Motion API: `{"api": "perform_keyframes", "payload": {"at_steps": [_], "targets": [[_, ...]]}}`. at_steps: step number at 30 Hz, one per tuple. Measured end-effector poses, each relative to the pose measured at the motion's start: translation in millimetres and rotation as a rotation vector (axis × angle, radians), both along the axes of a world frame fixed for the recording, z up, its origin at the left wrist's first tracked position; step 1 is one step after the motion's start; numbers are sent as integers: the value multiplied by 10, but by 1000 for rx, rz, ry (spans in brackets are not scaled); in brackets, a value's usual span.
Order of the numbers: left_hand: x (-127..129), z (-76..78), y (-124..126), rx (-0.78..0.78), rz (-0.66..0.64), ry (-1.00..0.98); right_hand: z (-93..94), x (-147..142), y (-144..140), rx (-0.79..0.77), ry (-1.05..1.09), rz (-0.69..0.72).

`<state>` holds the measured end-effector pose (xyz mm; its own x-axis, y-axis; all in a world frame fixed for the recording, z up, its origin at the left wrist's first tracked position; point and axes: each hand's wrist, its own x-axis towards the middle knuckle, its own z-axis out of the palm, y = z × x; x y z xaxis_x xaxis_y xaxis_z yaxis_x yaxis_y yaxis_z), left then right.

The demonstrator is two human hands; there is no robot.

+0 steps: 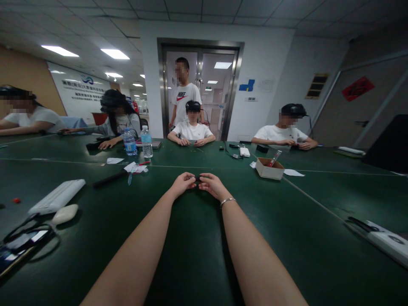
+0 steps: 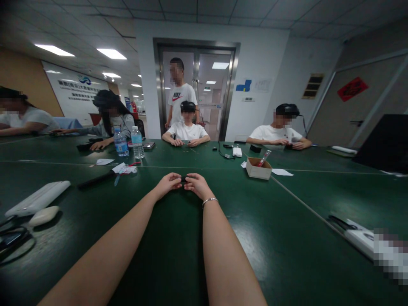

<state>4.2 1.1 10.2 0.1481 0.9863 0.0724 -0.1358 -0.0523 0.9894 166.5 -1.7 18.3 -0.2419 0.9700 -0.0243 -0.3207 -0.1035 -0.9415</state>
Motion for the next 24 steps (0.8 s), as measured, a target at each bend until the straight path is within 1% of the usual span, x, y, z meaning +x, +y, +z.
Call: {"api": "perform_keyframes", "payload": {"at_steps": [7, 14, 24], "targets": [[24, 17, -24, -1, 19, 80, -18, 55, -4, 17, 53, -20], [12, 0, -10, -7, 32, 84, -56, 60, 16, 56, 17, 31], [15, -13, 5, -18, 37, 91, -80, 71, 29, 85, 13, 43]]}}
